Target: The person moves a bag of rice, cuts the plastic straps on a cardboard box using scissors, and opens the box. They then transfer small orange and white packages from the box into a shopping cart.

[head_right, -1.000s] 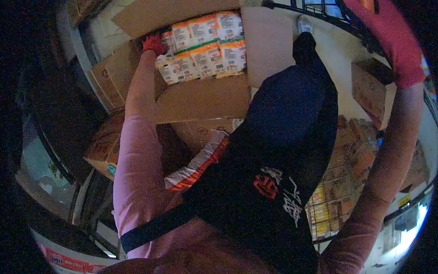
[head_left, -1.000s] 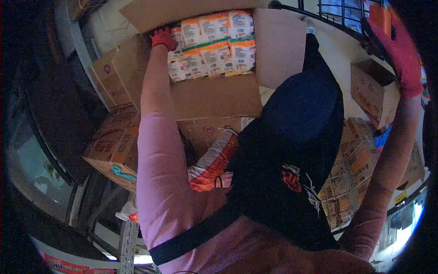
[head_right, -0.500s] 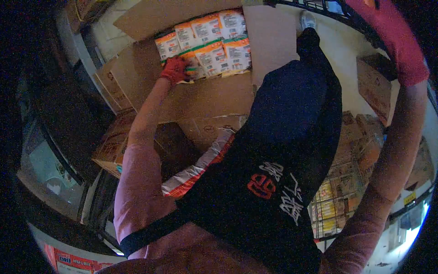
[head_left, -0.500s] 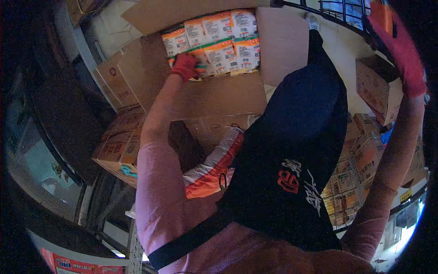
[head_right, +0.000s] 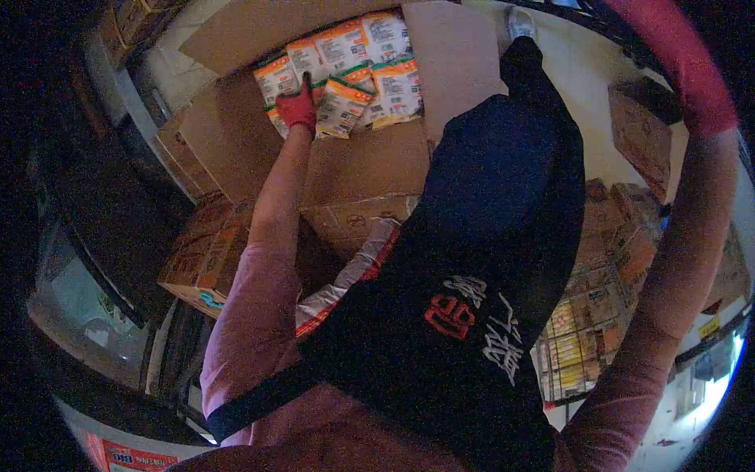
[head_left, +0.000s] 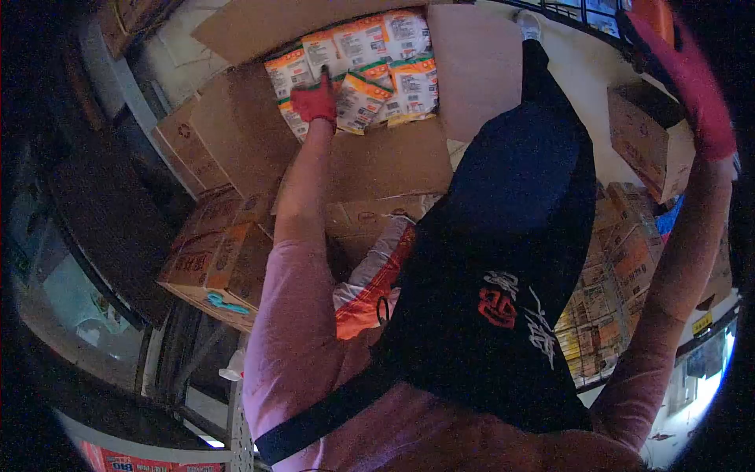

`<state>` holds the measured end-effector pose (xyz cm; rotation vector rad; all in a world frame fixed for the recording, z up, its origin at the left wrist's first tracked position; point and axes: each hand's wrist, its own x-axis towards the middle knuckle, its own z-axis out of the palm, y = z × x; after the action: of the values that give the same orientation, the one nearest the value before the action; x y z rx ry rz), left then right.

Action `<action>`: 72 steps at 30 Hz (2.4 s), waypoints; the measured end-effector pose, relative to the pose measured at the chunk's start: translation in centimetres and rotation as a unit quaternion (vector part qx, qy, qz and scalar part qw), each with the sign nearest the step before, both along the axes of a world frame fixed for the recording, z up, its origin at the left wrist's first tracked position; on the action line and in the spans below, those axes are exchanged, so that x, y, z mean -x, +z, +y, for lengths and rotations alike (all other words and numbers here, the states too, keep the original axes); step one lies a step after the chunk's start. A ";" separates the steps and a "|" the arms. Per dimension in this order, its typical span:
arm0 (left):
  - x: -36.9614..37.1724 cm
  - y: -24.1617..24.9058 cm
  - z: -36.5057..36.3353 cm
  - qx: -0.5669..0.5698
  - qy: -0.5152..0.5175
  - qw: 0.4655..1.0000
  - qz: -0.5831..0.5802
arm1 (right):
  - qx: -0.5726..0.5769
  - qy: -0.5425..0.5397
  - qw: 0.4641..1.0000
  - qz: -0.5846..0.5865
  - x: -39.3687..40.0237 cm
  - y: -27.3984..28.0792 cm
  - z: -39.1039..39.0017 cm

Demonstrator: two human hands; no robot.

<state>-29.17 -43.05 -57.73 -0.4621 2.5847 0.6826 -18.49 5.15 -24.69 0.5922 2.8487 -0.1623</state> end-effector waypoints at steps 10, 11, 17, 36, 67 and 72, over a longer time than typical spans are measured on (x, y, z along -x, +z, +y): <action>-0.7 -4.3 -2.8 -0.228 0.154 0.961 -0.006 | 0.004 -0.005 1.000 0.006 -0.1 0.2 -0.4; -0.5 -3.8 -2.7 -0.274 0.185 0.944 -0.024 | 0.005 -0.006 1.000 0.007 -0.1 0.2 -0.4; 0.2 -3.1 -2.8 -0.178 -0.071 0.976 -0.102 | 0.006 -0.011 1.000 0.009 -0.2 0.3 -0.7; 3.9 1.8 4.4 0.076 -0.440 0.841 -0.304 | 0.010 -0.016 1.000 0.019 0.3 0.7 -1.9; 1.9 16.3 1.9 -0.217 -0.212 0.940 -0.158 | 0.101 0.035 0.994 -0.019 4.0 5.1 -4.2; 5.6 22.2 4.7 -0.366 -0.061 0.929 -0.012 | 0.136 0.034 0.990 0.005 4.2 4.1 -3.8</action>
<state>-34.73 -38.38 -35.56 -0.0619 2.0932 1.4819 -22.72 1.36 -20.61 0.4388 2.7825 -0.5337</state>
